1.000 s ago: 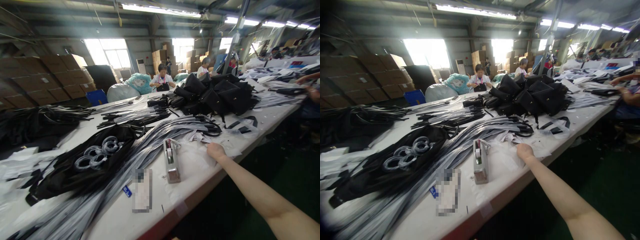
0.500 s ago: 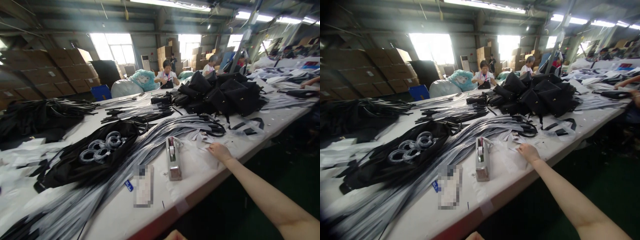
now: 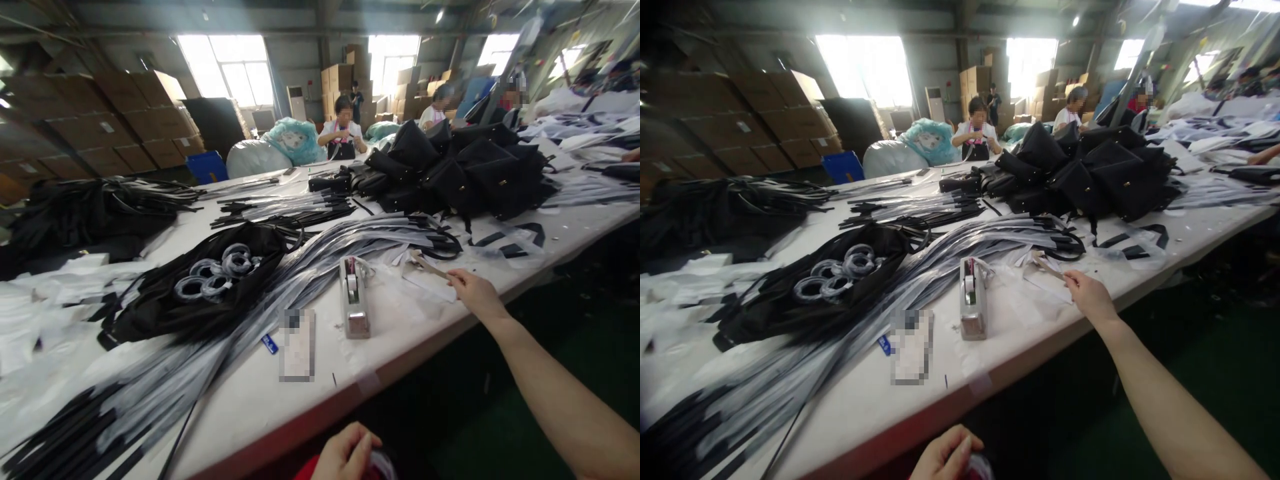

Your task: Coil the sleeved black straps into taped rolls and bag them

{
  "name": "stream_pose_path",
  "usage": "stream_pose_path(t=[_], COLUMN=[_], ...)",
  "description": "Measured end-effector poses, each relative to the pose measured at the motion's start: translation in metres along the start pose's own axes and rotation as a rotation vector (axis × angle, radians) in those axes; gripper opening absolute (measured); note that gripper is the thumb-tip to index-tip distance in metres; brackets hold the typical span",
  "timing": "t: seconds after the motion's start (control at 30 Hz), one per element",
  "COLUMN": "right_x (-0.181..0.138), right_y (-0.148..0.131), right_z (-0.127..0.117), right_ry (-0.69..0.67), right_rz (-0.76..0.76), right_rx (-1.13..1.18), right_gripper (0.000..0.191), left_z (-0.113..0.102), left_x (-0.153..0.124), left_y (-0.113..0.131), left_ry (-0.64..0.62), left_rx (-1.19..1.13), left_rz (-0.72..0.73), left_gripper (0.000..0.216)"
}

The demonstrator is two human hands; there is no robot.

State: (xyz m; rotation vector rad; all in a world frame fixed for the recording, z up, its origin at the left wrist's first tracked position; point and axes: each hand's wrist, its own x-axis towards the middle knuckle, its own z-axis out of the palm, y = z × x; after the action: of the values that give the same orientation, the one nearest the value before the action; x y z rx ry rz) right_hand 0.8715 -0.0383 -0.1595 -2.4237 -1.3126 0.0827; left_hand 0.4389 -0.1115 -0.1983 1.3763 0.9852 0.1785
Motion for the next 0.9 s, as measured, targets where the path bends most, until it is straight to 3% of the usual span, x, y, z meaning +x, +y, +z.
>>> stream_pose_path(t=[0.13, 0.27, 0.4, 0.53, 0.7, 0.8, 0.9], right_x=[-0.086, -0.167, -0.208, -0.219, -0.23, -0.238, -0.243], right_y=[-0.029, -0.072, -0.099, -0.112, -0.117, -0.116, -0.115], right_z=[-0.02, -0.027, -0.019, -0.005, 0.01, 0.015, 0.018], right_ry=[-0.046, -0.233, -0.397, -0.474, -0.652, -0.758, -0.759], right_rz=[0.021, 0.053, 0.123, 0.203, 0.267, 0.273, 0.257], right_rx=[0.765, 1.055, 1.131, 1.149, 1.08, 1.016, 0.997], right_gripper=[0.034, 0.022, 0.025, 0.028, 0.034, 0.039, 0.041], left_z=[0.002, 0.001, 0.0, 0.0, -0.004, -0.004, -0.001], left_x=[-0.008, -0.016, -0.021, -0.028, -0.037, -0.04, -0.041], left_y=[0.007, 0.012, 0.008, 0.007, 0.007, 0.004, 0.0], left_ry=[-0.045, -0.078, -0.075, -0.058, -0.024, -0.034, -0.019], left_rx=[-0.219, -0.341, -0.336, -0.308, -0.228, -0.301, -0.336], left_rz=[-0.051, -0.057, -0.027, 0.007, 0.182, 0.123, 0.059], left_gripper=[0.066, 0.063, 0.053, 0.053, 0.052, 0.062, 0.064])
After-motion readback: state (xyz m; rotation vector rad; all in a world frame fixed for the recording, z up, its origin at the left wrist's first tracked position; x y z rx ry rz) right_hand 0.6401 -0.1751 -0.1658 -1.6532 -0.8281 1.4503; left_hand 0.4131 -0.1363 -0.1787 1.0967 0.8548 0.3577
